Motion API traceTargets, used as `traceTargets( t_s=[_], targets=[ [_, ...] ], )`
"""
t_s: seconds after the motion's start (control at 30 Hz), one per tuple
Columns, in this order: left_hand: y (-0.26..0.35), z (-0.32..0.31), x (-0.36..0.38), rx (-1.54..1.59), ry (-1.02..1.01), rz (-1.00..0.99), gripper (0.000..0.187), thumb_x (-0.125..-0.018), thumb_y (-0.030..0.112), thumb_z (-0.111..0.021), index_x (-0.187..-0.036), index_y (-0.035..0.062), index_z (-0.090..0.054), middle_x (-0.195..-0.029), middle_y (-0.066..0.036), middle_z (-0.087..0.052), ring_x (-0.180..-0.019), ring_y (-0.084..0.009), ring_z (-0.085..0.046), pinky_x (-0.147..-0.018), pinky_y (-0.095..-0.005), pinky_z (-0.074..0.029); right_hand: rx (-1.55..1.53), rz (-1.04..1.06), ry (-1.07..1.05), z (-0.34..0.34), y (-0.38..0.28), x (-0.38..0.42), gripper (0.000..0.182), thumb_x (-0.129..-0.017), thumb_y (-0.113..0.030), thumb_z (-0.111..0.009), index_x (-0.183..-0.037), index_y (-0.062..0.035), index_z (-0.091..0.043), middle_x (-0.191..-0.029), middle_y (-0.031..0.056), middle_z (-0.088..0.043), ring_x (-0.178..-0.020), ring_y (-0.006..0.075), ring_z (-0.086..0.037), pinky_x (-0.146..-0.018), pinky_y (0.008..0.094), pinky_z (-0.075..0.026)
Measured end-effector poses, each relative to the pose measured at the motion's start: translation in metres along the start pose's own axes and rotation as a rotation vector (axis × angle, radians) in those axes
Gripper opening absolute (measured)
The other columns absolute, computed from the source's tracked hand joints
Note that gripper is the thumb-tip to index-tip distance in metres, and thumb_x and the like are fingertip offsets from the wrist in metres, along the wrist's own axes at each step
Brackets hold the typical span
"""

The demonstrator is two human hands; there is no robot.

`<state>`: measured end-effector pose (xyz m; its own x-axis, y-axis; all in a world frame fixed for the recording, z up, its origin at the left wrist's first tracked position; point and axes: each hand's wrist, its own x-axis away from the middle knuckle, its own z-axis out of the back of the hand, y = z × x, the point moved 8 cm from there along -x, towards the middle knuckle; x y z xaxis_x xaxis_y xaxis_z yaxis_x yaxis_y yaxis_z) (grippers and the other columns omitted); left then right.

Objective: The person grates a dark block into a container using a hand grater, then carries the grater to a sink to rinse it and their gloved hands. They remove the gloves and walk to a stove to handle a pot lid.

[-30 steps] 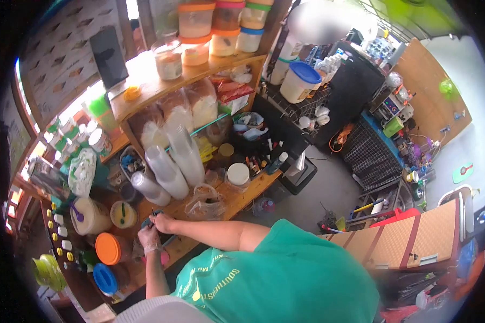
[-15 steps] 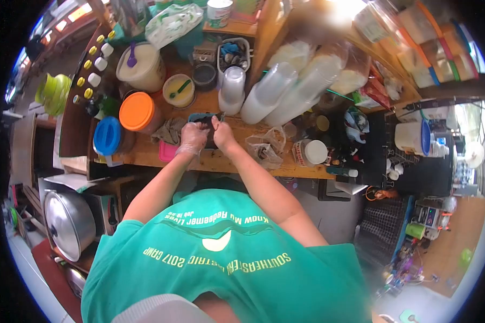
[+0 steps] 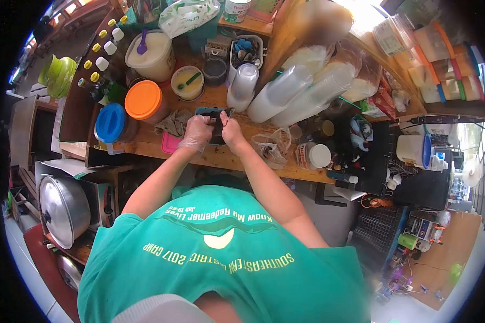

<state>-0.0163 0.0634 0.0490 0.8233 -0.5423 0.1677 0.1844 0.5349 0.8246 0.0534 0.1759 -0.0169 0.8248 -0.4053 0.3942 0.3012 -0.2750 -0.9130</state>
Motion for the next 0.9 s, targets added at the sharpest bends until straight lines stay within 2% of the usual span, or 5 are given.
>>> traceTargets(
  t_s=[0.17,0.43,0.77,0.83,0.9],
  targets=[
    [-0.018,-0.004,-0.003,-0.1,0.09,-0.105,0.013,-0.077,0.003,-0.063,-0.087,-0.0028,-0.069,-0.088,-0.026,-0.065,-0.087,-0.0391,-0.065,-0.073,-0.04,-0.051,-0.025,-0.004,0.003,-0.003,-0.01,0.006,0.059,-0.1,-0.05,-0.041,-0.086,0.0027,-0.064,-0.077,0.0057,-0.061,-0.072,0.0149,-0.051,-0.07,0.0315,-0.044],
    [-0.015,-0.003,0.002,0.13,0.099,-0.01,0.011,-0.079,-0.002,-0.059,-0.085,-0.0063,-0.068,-0.08,-0.022,-0.068,-0.078,-0.0303,-0.068,-0.069,-0.0362,-0.051,-0.043,-0.007,0.009,-0.001,-0.004,0.003,0.06,-0.1,-0.05,-0.042,-0.084,0.0032,-0.063,-0.077,0.0055,-0.062,-0.072,0.015,-0.053,-0.07,0.0313,-0.044],
    [-0.017,-0.003,0.003,0.293,0.025,0.137,0.015,-0.078,-0.003,-0.06,-0.09,-0.0055,-0.067,-0.087,-0.025,-0.067,-0.083,-0.0337,-0.068,-0.07,-0.0364,-0.052,-0.006,-0.038,0.065,0.002,-0.014,0.011,0.062,-0.1,-0.053,-0.04,-0.086,0.0032,-0.064,-0.08,0.0057,-0.062,-0.073,0.0144,-0.052,-0.072,0.0313,-0.044],
    [-0.027,-0.011,-0.008,-0.16,-0.1,0.005,0.018,-0.077,-0.003,-0.059,-0.092,-0.0034,-0.068,-0.091,-0.026,-0.066,-0.088,-0.0391,-0.066,-0.074,-0.0407,-0.052,-0.061,-0.091,-0.067,-0.001,-0.005,0.007,0.055,-0.1,-0.048,-0.043,-0.111,0.0022,-0.062,-0.108,0.0068,-0.065,-0.099,0.0144,-0.058,-0.091,0.0298,-0.043],
    [-0.023,-0.011,-0.008,-0.225,-0.149,-0.018,0.018,-0.076,-0.003,-0.06,-0.092,-0.0031,-0.068,-0.092,-0.027,-0.065,-0.09,-0.0406,-0.065,-0.075,-0.0429,-0.052,-0.02,-0.022,-0.012,-0.009,-0.025,0.016,0.06,-0.1,-0.053,-0.039,-0.102,0.0021,-0.063,-0.097,0.0051,-0.064,-0.089,0.0137,-0.055,-0.084,0.0296,-0.044]
  ],
)
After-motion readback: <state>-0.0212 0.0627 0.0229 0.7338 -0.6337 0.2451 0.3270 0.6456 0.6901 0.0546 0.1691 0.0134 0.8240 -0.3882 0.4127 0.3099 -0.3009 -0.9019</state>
